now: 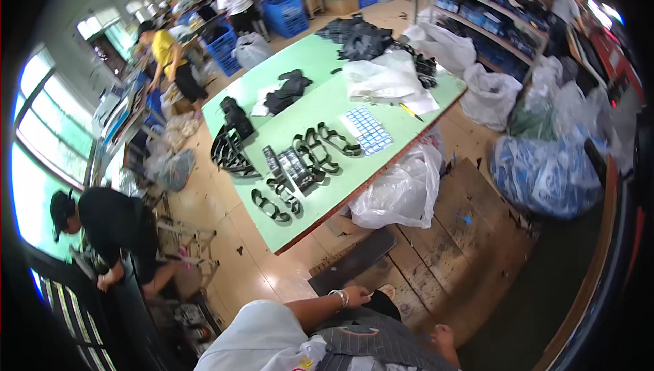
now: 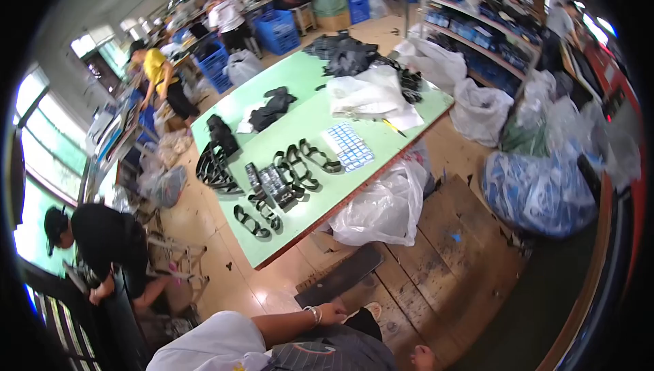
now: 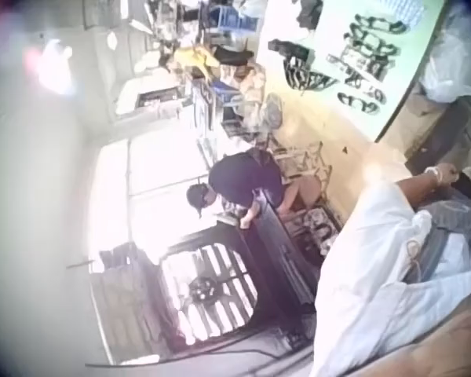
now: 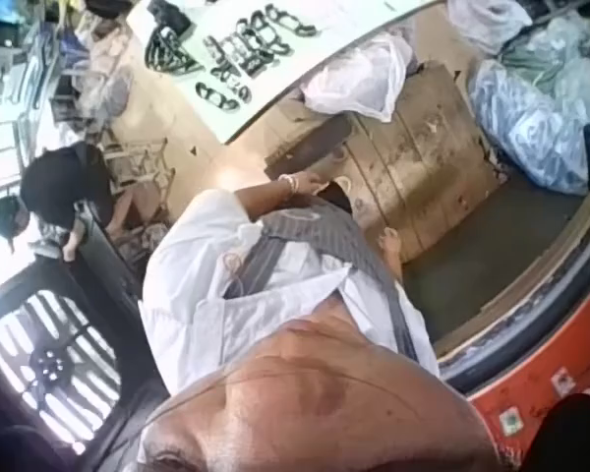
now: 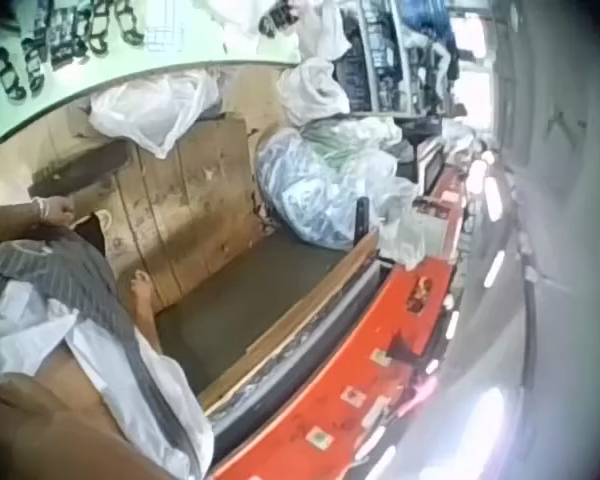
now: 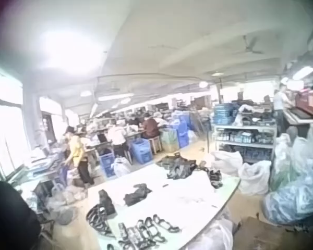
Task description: Operating a hydraulic cutting press to stamp out shoe components from sheets of material.
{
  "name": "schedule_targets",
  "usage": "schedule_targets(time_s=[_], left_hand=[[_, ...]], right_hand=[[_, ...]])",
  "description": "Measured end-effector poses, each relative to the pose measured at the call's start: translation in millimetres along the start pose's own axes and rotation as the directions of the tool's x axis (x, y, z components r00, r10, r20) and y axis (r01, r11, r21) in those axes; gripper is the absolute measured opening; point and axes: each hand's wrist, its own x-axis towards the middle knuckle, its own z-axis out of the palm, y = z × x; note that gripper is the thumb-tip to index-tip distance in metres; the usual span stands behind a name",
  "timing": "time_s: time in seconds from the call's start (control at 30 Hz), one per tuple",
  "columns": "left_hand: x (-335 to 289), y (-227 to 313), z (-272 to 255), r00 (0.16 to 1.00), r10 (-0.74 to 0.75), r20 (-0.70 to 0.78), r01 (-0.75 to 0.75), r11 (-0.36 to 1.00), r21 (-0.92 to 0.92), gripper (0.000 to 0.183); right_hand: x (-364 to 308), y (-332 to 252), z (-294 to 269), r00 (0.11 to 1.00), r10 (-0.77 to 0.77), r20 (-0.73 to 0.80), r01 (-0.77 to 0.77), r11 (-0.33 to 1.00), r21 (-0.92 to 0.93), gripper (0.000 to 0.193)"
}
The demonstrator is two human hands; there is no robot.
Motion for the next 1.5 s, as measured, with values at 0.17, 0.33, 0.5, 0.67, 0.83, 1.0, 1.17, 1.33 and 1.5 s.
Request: schedule_targets(time_s=[0.17,0.33,0.5,0.67,0.83,1.0,1.17,1.33,1.5], left_hand=[[21.8,80.1,-36.3,0.967,0.09,-0.24,-0.121,0.986,-0.119,0.04],[-1.8,80.4,-70.8,0.94,0.13,-0.314,-0.168,0.981,-0.097,0.04],[-5.9,41.8,-141.1,0.801,-0.102,-0.591,-0.068,0.963,-0.26,0.038],[16.8,-28.0,-234.8,0.283,-0.351,-0.892,-0.121,0.91,-0.397,0.031],[-1.1,-97.9,-336.1,-0.138,-0.619,-0.773,-0.233,0.779,-0.582,0.045],[-2.6,-11.7,-397.4,0.116,-0.2,-0.973,0.194,0.965,-0.175,0.036],[47.0,-10.5,-373.6,0.689,0.12,-0.715,0.407,0.752,0.519,0.027],[74.7,3.0,-385.4,0.721,0.278,-0.635,0.393,0.59,0.705,0.026],[62.3,-4.5,-379.4,0.762,0.272,-0.588,0.348,0.594,0.725,0.02]], right_hand=[[83.6,-17.3,-104.5,0.993,-0.08,0.086,0.083,0.996,-0.042,0.025],[109.2,-8.3,-159.4,0.569,-0.43,0.701,0.805,0.118,-0.581,0.035],[31.0,-114.8,-66.2,0.965,-0.261,0.008,0.211,0.758,-0.617,0.04],[-56.7,-202.2,-39.9,0.998,-0.029,-0.056,0.002,0.903,-0.43,0.041],[-38.4,-230.8,-50.5,0.984,0.045,0.175,0.055,0.848,-0.527,0.049],[29.3,-174.4,-98.1,0.918,0.188,0.349,0.107,0.73,-0.675,0.05],[-61.3,-360.7,19.0,0.988,-0.157,0.007,0.147,0.908,-0.393,0.03],[2.2,-378.9,56.0,0.918,-0.378,0.123,0.372,0.706,-0.603,0.029],[-2.2,-487.7,186.3,0.614,-0.534,0.581,0.788,0.37,-0.493,0.042]])
